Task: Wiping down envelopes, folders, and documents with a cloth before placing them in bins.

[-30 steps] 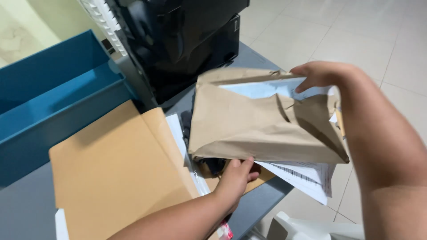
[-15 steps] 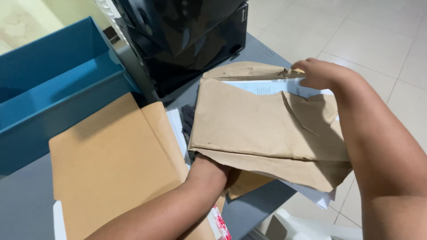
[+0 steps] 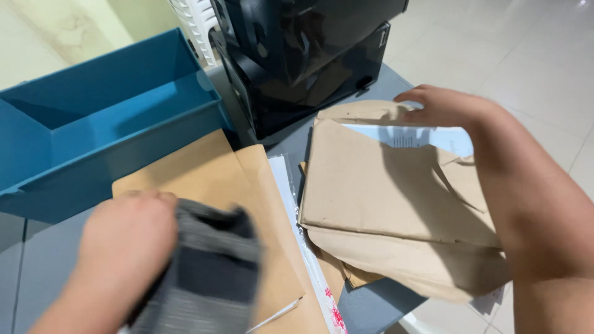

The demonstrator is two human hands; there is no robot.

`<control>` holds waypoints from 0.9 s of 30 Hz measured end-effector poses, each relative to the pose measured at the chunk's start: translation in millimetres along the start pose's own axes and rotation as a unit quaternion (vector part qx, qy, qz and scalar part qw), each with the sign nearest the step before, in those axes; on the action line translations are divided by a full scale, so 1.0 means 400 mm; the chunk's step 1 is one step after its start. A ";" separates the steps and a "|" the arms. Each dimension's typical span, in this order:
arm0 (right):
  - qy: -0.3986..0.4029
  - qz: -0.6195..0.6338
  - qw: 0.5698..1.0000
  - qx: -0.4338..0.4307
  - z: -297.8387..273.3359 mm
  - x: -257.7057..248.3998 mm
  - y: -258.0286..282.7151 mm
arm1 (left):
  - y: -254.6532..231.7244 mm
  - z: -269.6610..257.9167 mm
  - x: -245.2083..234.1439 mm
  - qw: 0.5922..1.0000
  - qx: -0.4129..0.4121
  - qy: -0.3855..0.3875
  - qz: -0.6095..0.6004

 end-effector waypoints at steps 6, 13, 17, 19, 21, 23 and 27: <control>-0.004 -0.015 0.980 0.197 -0.080 0.031 -0.409 | -0.223 0.195 0.016 0.921 0.042 -0.059 -0.382; 0.051 0.101 0.913 0.393 -0.392 0.043 -0.378 | -0.444 0.291 0.070 0.914 0.092 0.130 -0.374; -0.020 0.149 0.965 0.216 -0.273 0.068 -0.409 | -0.464 0.129 0.011 0.894 0.161 0.130 -0.396; -0.042 0.137 0.975 0.171 -0.219 0.055 -0.366 | -0.503 0.062 0.006 0.887 0.210 0.141 -0.386; -0.052 0.163 0.978 0.123 -0.152 0.044 -0.266 | -0.574 -0.012 0.037 0.838 0.342 0.195 -0.379; -0.068 0.148 0.981 0.101 -0.094 0.053 -0.244 | -0.609 -0.018 0.037 0.836 0.371 0.208 -0.347; -0.074 0.135 0.985 0.073 -0.043 0.052 -0.181 | -0.650 -0.031 0.044 0.837 0.417 0.240 -0.261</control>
Point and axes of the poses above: each hand's wrist, its own z-axis towards the middle knuckle, its own x-axis out of the palm, y = z × x, the point moved 6 cm from there along z, towards the middle knuckle, and after that the axes turned 3 degrees about z, right-handed, at the moved point
